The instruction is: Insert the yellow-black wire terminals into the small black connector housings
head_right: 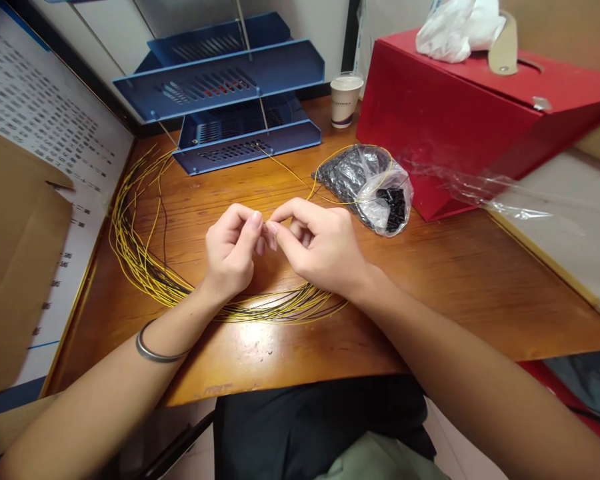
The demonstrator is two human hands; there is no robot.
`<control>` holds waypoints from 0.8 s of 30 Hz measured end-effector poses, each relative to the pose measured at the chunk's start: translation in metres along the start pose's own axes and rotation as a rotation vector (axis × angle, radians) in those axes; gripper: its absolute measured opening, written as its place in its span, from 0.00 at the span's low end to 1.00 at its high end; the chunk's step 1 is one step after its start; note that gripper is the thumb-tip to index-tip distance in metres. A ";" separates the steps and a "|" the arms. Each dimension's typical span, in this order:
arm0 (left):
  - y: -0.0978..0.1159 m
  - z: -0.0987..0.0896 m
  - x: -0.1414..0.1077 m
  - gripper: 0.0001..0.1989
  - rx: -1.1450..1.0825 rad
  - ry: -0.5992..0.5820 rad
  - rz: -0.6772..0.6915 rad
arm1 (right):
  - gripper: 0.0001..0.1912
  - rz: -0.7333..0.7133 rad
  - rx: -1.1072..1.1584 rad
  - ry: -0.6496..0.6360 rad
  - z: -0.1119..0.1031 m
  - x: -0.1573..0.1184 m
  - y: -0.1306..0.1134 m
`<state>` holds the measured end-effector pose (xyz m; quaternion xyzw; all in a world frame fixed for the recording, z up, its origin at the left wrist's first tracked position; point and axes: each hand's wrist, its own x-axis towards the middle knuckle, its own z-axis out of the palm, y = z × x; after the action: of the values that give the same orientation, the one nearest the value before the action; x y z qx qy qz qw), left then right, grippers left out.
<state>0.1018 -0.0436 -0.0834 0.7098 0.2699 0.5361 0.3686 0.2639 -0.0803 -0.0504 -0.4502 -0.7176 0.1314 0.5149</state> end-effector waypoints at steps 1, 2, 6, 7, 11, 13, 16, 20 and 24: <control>0.000 0.000 0.000 0.16 0.001 0.000 -0.001 | 0.05 0.001 -0.004 -0.001 0.000 0.000 0.000; 0.001 0.000 0.000 0.16 0.002 -0.001 -0.002 | 0.05 0.003 -0.008 -0.003 0.000 0.000 0.000; 0.001 0.000 0.000 0.16 -0.004 0.001 0.003 | 0.04 0.005 -0.016 -0.003 -0.001 0.000 -0.001; 0.001 0.000 0.000 0.15 -0.006 0.003 0.004 | 0.04 0.005 -0.018 -0.001 -0.001 0.000 -0.001; -0.001 0.001 0.000 0.15 0.006 0.013 -0.005 | 0.04 0.017 -0.044 -0.001 -0.002 0.001 -0.002; -0.002 0.001 0.000 0.15 0.013 0.018 -0.009 | 0.04 0.023 -0.052 0.002 -0.002 0.001 -0.002; -0.002 0.001 0.000 0.15 0.028 0.027 -0.012 | 0.04 0.022 -0.044 0.011 -0.002 0.001 -0.001; -0.001 0.001 0.000 0.15 0.043 0.031 -0.009 | 0.04 0.006 -0.026 0.015 -0.002 0.001 -0.002; 0.000 0.001 0.000 0.15 0.047 0.039 0.001 | 0.04 0.003 -0.021 0.013 -0.002 0.001 -0.001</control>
<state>0.1029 -0.0435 -0.0837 0.7079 0.2893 0.5436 0.3460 0.2649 -0.0805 -0.0477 -0.4574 -0.7150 0.1215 0.5145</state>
